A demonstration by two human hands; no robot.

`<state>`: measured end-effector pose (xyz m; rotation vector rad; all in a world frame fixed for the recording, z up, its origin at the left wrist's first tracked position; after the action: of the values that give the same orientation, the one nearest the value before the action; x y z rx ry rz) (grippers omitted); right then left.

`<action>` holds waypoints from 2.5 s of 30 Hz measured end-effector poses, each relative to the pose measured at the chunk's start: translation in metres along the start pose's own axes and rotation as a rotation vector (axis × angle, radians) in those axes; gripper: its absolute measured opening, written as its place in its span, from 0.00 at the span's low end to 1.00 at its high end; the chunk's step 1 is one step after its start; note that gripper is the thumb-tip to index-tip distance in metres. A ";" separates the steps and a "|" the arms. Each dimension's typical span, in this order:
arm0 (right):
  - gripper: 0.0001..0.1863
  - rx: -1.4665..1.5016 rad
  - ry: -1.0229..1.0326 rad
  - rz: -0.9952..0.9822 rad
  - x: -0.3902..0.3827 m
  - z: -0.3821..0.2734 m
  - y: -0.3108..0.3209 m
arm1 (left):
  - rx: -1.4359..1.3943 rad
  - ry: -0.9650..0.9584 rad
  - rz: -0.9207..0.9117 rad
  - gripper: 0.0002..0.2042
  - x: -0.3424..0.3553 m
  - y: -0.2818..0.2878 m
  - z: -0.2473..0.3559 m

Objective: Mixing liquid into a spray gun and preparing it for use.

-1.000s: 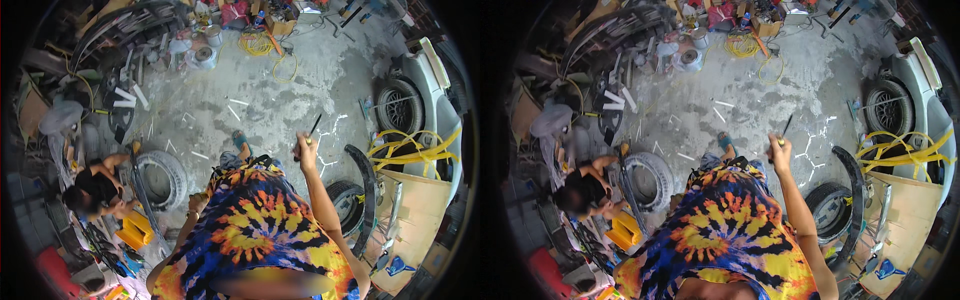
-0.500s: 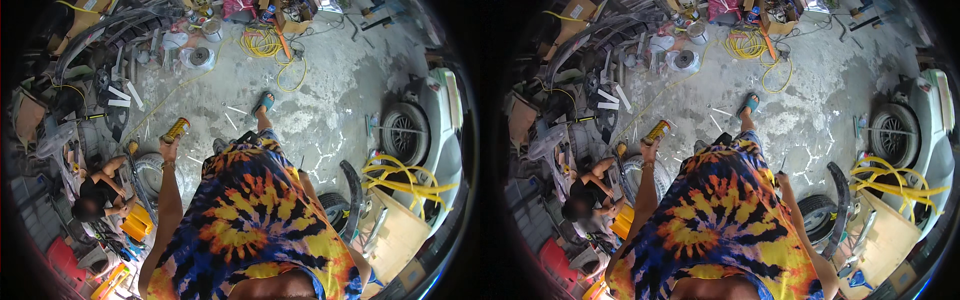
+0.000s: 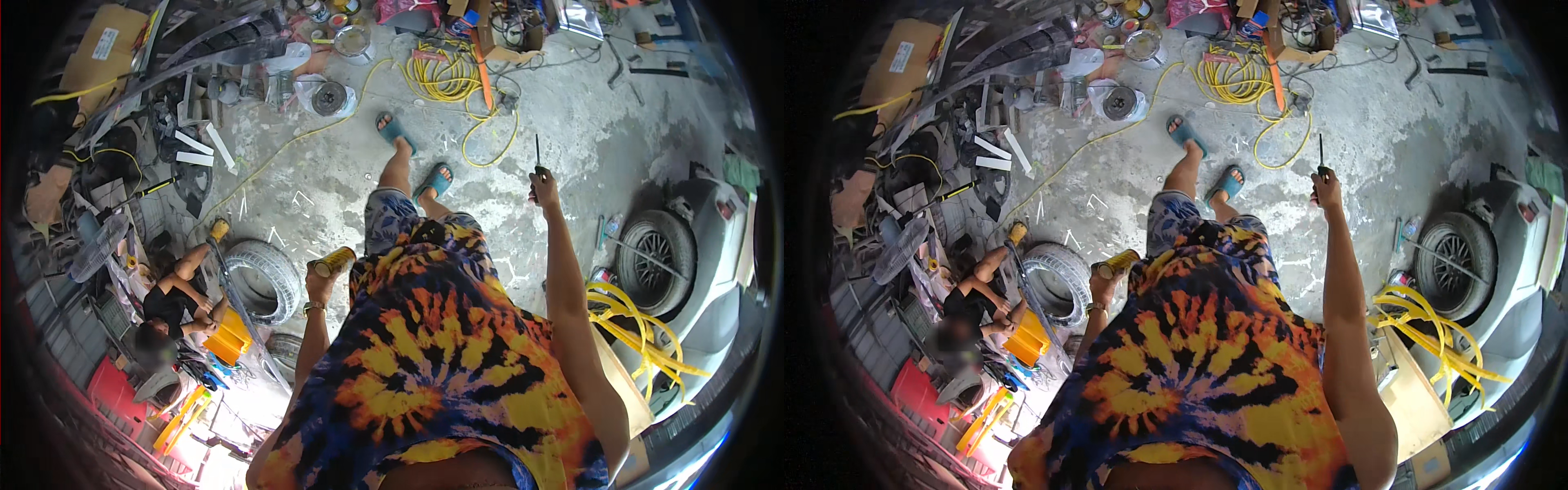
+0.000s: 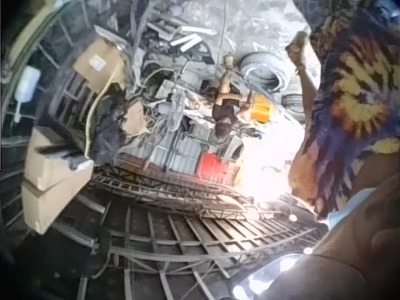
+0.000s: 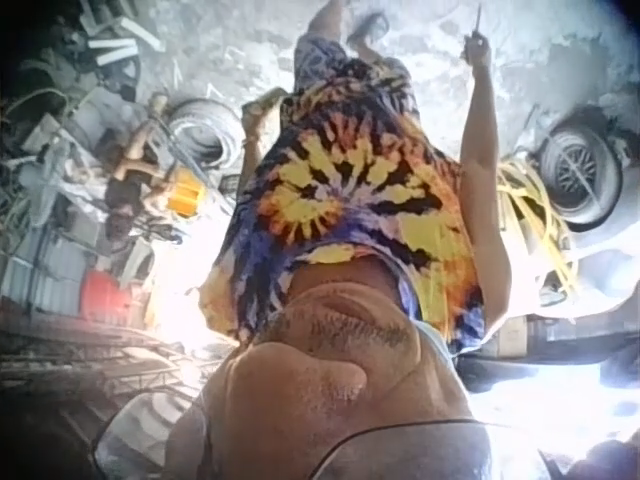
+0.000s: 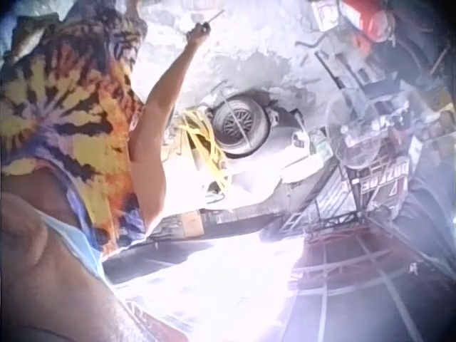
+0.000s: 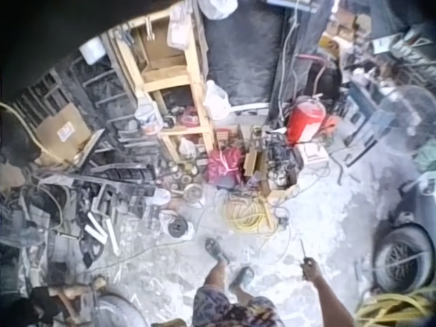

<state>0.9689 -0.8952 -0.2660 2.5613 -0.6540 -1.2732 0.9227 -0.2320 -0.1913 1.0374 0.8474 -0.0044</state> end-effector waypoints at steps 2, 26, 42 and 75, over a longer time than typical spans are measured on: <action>0.20 -0.009 -0.002 -0.064 0.026 -0.040 -0.034 | -0.301 -0.081 -0.016 0.34 0.049 -0.002 0.018; 0.19 0.736 -0.462 -0.430 0.331 -0.135 -0.374 | -0.222 -0.297 0.340 0.38 0.801 -0.143 0.639; 0.19 0.754 -0.550 -0.564 0.440 -0.171 -0.389 | 0.198 -0.257 0.206 0.54 0.956 -0.301 0.635; 0.12 -0.164 -0.013 -0.624 0.356 -0.205 -0.201 | -0.218 0.293 -0.170 0.40 0.162 -0.088 0.248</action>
<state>1.3797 -0.8897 -0.4671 2.7066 0.2778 -1.4275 1.1531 -0.4060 -0.3010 0.7682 1.1736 0.0958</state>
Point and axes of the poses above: each hand's wrist, its own x-axis towards the middle knuckle, its own y-axis out of the back of the hand, z = x × y, the point moved 6 cm from there along x, towards the middle knuckle, and after that the axes turned 5 degrees about y, right-handed, at the moved point
